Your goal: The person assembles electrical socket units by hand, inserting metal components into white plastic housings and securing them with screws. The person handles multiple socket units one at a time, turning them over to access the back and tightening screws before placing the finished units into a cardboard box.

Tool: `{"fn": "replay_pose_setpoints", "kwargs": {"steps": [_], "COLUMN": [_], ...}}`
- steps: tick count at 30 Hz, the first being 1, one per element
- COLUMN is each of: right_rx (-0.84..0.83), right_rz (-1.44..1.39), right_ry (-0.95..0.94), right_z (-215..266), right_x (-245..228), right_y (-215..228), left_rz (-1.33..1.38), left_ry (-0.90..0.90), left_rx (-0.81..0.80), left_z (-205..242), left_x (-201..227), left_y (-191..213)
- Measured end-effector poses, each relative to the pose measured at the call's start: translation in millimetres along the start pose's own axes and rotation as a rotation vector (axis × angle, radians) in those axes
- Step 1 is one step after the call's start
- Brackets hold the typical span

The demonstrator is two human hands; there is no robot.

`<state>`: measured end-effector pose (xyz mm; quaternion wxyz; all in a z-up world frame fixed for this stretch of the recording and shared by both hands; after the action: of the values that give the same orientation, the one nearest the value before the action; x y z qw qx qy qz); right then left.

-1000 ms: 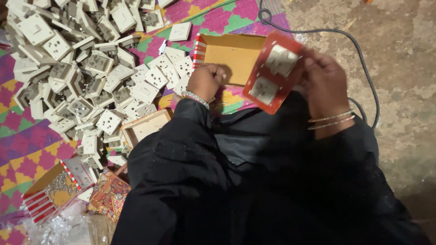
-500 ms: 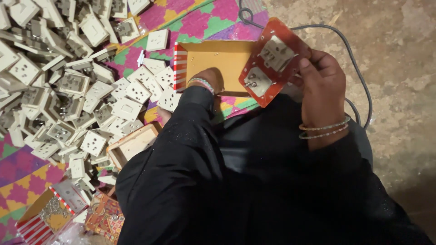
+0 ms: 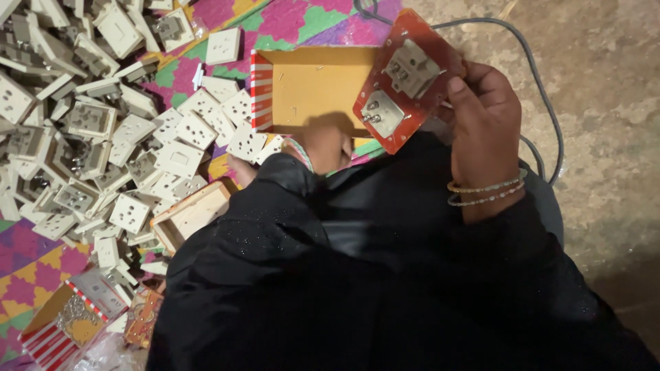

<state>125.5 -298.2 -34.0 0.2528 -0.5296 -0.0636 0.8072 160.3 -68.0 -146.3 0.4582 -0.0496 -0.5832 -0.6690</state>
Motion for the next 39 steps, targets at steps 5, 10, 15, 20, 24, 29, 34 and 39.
{"fn": "replay_pose_setpoints", "kwargs": {"steps": [5,10,15,20,24,29,34,39], "right_rx": [-0.049,-0.061,-0.088,-0.107,-0.099,-0.099,-0.143,-0.194], "right_rz": [-0.057,-0.049,-0.068,-0.060,-0.053,-0.050,-0.054,0.013], "right_ry": [-0.067,-0.075,-0.080,-0.106,-0.111,-0.142,-0.151,-0.207], "right_z": [1,3,0,-4,-7,-7,-9,-14], "right_x": [7,8,10,23,31,35,41,67], "right_y": [-12,-15,-19,-14,-8,-7,-10,-15], "left_rz": [-0.413,-0.499,-0.591,-0.589,-0.568,-0.501,-0.227,-0.242], "left_ry": [-0.026,-0.032,-0.093,-0.120,-0.132,-0.115,-0.015,0.385], "left_rx": [0.081,0.061,0.029,-0.060,-0.056,-0.009,0.114,-0.103], "left_z": [-1,-7,-6,-14,-16,-34,-30,50], "left_x": [2,-16,-13,-12,-19,-5,15,13], "left_y": [-42,-74,-78,-91,-104,-82,-42,-37]}}
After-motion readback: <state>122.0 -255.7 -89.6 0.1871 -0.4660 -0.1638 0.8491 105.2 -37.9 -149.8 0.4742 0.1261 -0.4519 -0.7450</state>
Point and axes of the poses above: each hand's wrist, its own z-axis away from the middle knuckle, its own y-axis out of the back of the hand, x = y × z, the point moved 7 cm from there along -z, towards the middle knuckle, and after that the axes turned 15 degrees about -y, right-handed, at the moved point
